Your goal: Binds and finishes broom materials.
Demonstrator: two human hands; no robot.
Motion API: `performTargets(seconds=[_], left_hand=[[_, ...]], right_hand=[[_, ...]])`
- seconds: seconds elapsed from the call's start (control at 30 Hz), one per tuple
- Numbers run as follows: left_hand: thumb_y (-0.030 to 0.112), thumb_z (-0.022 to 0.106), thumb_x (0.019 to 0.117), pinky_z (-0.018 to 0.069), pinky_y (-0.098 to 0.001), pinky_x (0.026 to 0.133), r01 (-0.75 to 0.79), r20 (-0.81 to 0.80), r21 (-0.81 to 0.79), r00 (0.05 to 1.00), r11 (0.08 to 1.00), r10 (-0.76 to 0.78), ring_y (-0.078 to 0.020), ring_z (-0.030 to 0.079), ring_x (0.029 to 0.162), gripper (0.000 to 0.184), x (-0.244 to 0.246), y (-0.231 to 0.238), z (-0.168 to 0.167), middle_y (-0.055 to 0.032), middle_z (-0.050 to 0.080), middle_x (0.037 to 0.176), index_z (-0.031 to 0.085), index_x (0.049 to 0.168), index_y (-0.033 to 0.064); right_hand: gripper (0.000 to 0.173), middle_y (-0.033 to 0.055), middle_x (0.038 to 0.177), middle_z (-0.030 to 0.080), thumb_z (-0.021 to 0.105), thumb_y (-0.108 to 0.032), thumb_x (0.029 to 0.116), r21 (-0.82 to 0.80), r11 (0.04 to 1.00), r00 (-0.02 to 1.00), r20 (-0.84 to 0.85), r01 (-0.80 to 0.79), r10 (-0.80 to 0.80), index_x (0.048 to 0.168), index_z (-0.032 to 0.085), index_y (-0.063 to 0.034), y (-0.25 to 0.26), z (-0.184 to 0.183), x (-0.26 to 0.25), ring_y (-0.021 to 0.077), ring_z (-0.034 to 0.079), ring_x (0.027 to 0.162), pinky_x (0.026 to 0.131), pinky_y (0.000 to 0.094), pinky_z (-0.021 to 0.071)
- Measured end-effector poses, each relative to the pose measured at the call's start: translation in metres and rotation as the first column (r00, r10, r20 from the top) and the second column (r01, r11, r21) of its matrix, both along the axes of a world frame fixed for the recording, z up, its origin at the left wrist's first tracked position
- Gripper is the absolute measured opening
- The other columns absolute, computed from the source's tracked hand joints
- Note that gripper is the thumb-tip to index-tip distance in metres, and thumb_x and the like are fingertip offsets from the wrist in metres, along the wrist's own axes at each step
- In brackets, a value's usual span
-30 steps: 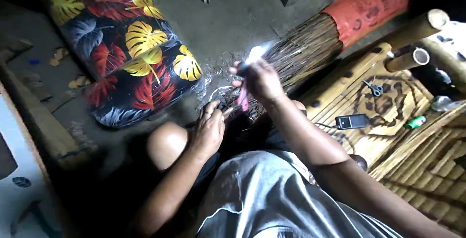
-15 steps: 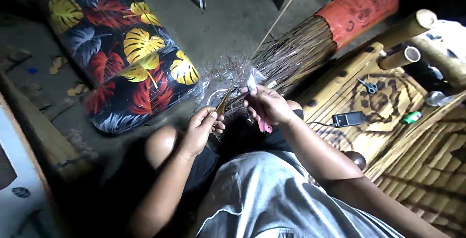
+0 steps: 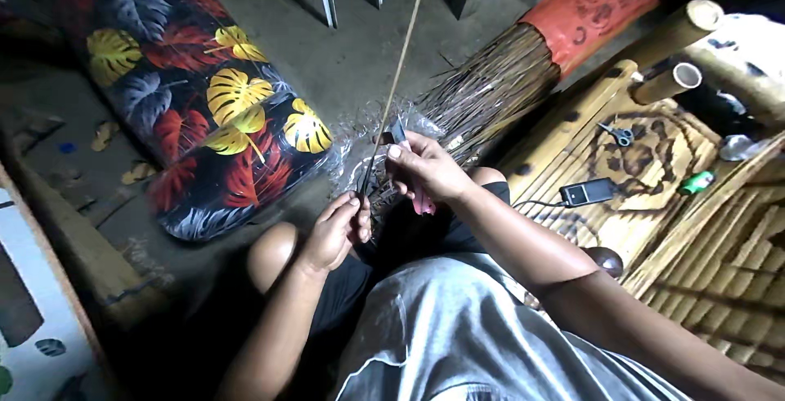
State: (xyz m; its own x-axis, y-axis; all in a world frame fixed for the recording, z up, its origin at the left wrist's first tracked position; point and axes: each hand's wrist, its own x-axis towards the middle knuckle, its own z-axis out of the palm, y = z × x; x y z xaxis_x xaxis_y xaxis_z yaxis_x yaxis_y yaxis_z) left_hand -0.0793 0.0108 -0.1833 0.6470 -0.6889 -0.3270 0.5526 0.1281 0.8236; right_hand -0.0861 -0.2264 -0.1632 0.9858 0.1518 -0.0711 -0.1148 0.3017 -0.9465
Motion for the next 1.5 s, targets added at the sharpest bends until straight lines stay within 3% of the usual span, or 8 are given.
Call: performTargets(seconds=[0.2,0.27,0.37,0.63,0.77,0.87,1.07,1.5], left_hand=[[0.023,0.030,0.1079,0.0596,-0.0287,0.070,0.011,0.270,0.275,0.959,0.961,-0.088,-0.0112,0.067,0.073,0.036,-0.008,-0.008,0.000,-0.0023,0.067,0.087,0.061,0.111,0.0051],[0.028,0.051,0.1040,0.0591,-0.0325,0.078,-0.171,0.569,0.466,0.810,0.868,-0.145,-0.0120,0.067,0.086,0.036,-0.012,-0.011,-0.005,-0.0054,0.068,0.103,0.058,0.130,0.0049],[0.025,0.060,0.1028,0.0598,-0.0379,0.080,-0.391,0.762,0.499,0.622,0.773,-0.178,-0.0161,0.068,0.085,0.032,-0.014,-0.014,-0.011,-0.0096,0.070,0.101,0.065,0.126,0.0032],[0.011,0.050,0.1074,0.0620,-0.0261,0.060,-0.352,0.598,0.375,0.798,0.858,0.066,-0.0105,0.069,0.062,0.021,-0.010,-0.011,0.003,-0.0037,0.072,0.079,0.067,0.114,-0.0008],[0.011,0.055,0.1055,0.0617,-0.0250,0.061,-0.392,0.648,0.380,0.759,0.838,0.061,-0.0090,0.070,0.064,0.019,-0.012,-0.014,0.001,-0.0028,0.073,0.082,0.068,0.115,0.0007],[0.015,0.058,0.1044,0.0618,-0.0247,0.065,-0.440,0.741,0.412,0.671,0.797,-0.012,-0.0064,0.069,0.068,0.021,-0.014,-0.015,-0.004,-0.0015,0.072,0.085,0.069,0.117,0.0029],[0.016,0.060,0.1025,0.0628,-0.0305,0.071,-0.525,0.865,0.399,0.488,0.752,-0.119,-0.0090,0.071,0.074,0.022,-0.016,-0.015,-0.013,-0.0044,0.074,0.090,0.071,0.116,0.0039],[0.012,0.055,0.1036,0.0623,-0.0233,0.065,-0.358,0.736,0.340,0.677,0.870,-0.010,-0.0068,0.071,0.069,0.021,-0.017,-0.014,-0.006,-0.0002,0.073,0.084,0.070,0.114,0.0007]], right_hand=[[0.013,0.0044,0.068,0.060,0.055,-0.014,0.1051,0.024,0.997,0.997,-0.037,0.075,-0.074,0.102,0.060,-0.0024,0.013,-0.007,0.015,0.0110,0.055,0.049,0.044,0.0255,0.0493],[0.014,0.0061,0.067,0.060,0.057,-0.014,0.1049,0.006,0.994,0.991,-0.087,0.105,-0.104,0.100,0.060,-0.0010,0.017,-0.011,0.015,0.0124,0.055,0.048,0.043,0.0267,0.0494],[0.018,0.0075,0.068,0.061,0.054,-0.017,0.1066,-0.025,0.994,0.983,-0.149,0.109,-0.112,0.101,0.059,-0.0004,0.020,-0.012,0.014,0.0131,0.056,0.047,0.042,0.0266,0.0493],[0.041,0.0049,0.082,0.065,0.022,-0.028,0.1107,-0.046,0.972,0.927,-0.293,0.231,-0.234,0.119,0.056,-0.0060,-0.017,-0.026,-0.006,0.0143,0.060,0.057,0.049,0.0299,0.0528],[0.038,0.0075,0.098,0.068,0.031,-0.025,0.1122,-0.070,0.964,0.925,-0.270,0.257,-0.267,0.132,0.057,-0.0064,-0.039,-0.036,-0.023,0.0174,0.067,0.076,0.065,0.0344,0.0599],[0.035,0.0077,0.090,0.071,0.038,-0.029,0.1103,-0.122,0.992,0.969,-0.241,0.016,-0.045,0.136,0.057,-0.0161,-0.025,-0.016,-0.039,0.0115,0.059,0.054,0.046,0.0248,0.0506],[0.036,0.0118,0.085,0.070,0.046,-0.021,0.1090,-0.057,0.979,0.966,-0.180,-0.197,0.184,0.141,0.054,-0.0080,0.010,-0.013,-0.027,0.0132,0.058,0.051,0.044,0.0254,0.0494],[0.039,0.0081,0.081,0.067,0.047,-0.015,0.1086,-0.125,0.992,1.000,-0.028,-0.009,0.006,0.144,0.052,-0.0006,-0.018,-0.015,-0.002,0.0122,0.059,0.057,0.050,0.0259,0.0512]])
